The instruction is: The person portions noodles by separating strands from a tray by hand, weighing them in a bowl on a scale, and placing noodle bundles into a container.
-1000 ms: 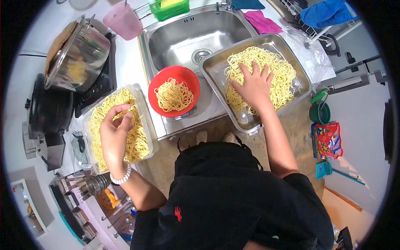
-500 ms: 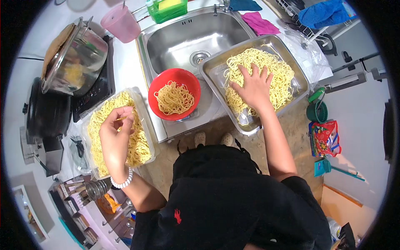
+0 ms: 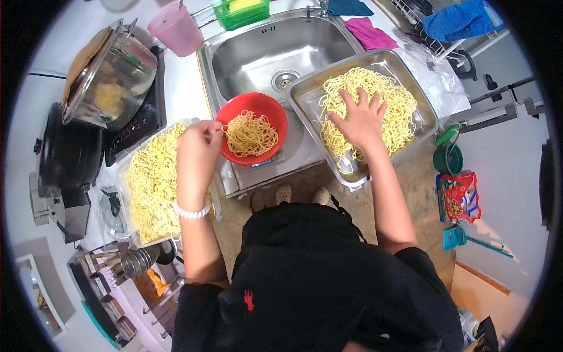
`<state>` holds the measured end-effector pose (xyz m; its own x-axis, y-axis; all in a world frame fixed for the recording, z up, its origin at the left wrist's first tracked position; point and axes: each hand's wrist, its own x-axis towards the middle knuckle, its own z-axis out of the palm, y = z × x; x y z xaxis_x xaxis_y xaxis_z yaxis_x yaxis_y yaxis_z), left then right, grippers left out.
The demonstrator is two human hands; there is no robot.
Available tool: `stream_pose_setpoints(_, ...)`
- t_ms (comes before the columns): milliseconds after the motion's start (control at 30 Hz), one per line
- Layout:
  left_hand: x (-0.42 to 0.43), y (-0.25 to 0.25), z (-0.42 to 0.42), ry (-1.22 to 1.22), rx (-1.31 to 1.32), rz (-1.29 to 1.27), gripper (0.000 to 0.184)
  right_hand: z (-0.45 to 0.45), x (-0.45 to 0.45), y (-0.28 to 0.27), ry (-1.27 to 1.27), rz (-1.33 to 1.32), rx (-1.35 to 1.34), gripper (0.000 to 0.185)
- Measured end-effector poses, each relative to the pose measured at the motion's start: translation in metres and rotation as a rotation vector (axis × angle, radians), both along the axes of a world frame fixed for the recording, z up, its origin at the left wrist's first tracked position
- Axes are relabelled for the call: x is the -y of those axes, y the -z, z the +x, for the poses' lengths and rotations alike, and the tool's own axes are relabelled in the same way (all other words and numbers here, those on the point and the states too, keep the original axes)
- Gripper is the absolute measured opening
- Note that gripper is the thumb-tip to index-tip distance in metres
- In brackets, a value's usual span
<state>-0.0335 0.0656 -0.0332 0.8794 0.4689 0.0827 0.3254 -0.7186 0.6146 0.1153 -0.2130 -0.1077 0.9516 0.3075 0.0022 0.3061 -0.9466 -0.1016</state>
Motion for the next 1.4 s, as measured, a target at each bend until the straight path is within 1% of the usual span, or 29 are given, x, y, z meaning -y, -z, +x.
stream_pose_setpoints(33,0.003,0.007,0.006,0.03,0.005,0.021,0.018,0.0,0.0,0.0,-0.001,0.005,0.0,0.068)
stream_pose_setpoints(133,0.013,0.021,0.019,0.083,0.039,0.214,0.017,0.0,0.002,0.001,-0.003,0.017,0.007,0.068)
stream_pose_setpoints(333,0.006,0.028,0.028,0.143,-0.043,0.203,0.018,-0.001,0.003,0.003,-0.004,0.061,0.011,0.067)
stream_pose_setpoints(367,0.004,0.025,0.027,0.124,-0.032,0.11,0.017,0.0,0.003,0.004,-0.003,0.064,0.015,0.067)
stream_pose_setpoints(500,0.006,-0.023,0.022,0.076,0.019,-0.236,0.013,0.0,0.004,0.005,-0.01,0.066,0.038,0.067)
stream_pose_setpoints(567,0.003,-0.042,0.02,0.101,0.147,-0.537,0.012,0.0,0.004,0.004,-0.007,0.064,0.025,0.067)
stream_pose_setpoints(667,0.0,-0.07,0.018,0.129,0.268,-0.615,0.013,0.001,0.004,0.004,-0.01,0.062,0.018,0.068)
stream_pose_setpoints(767,0.003,-0.098,0.017,0.121,0.401,-0.617,0.013,0.001,0.004,0.003,-0.017,0.059,0.016,0.068)
stream_pose_setpoints(867,0.001,-0.122,0.016,0.138,0.524,-0.563,0.015,0.001,0.004,0.004,-0.023,0.049,0.022,0.068)
stream_pose_setpoints(1000,-0.006,-0.152,0.017,0.222,0.658,-0.498,0.022,0.002,0.006,0.006,-0.03,0.031,0.031,0.069)
stream_pose_setpoints(1100,-0.015,-0.169,0.024,0.251,0.803,-0.444,0.024,0.002,0.006,0.006,-0.031,0.022,0.043,0.069)
stream_pose_setpoints(1133,-0.011,-0.181,0.027,0.221,0.812,-0.372,0.022,0.001,0.006,0.006,-0.026,0.027,0.045,0.068)
stream_pose_setpoints(1233,-0.004,-0.205,0.035,0.423,0.882,-0.359,0.021,0.001,0.005,0.005,-0.015,0.036,0.047,0.066)
stream_pose_setpoints(1267,-0.002,-0.213,0.042,0.371,0.939,-0.461,0.019,0.001,0.005,0.006,-0.015,0.035,0.048,0.066)
stream_pose_setpoints(1300,-0.001,-0.22,0.048,0.361,0.967,-0.48,0.019,0.001,0.005,0.006,-0.017,0.034,0.048,0.066)
stream_pose_setpoints(1400,0.023,-0.23,0.071,0.469,0.877,-0.49,0.019,0.001,0.005,0.005,-0.016,0.037,0.045,0.067)
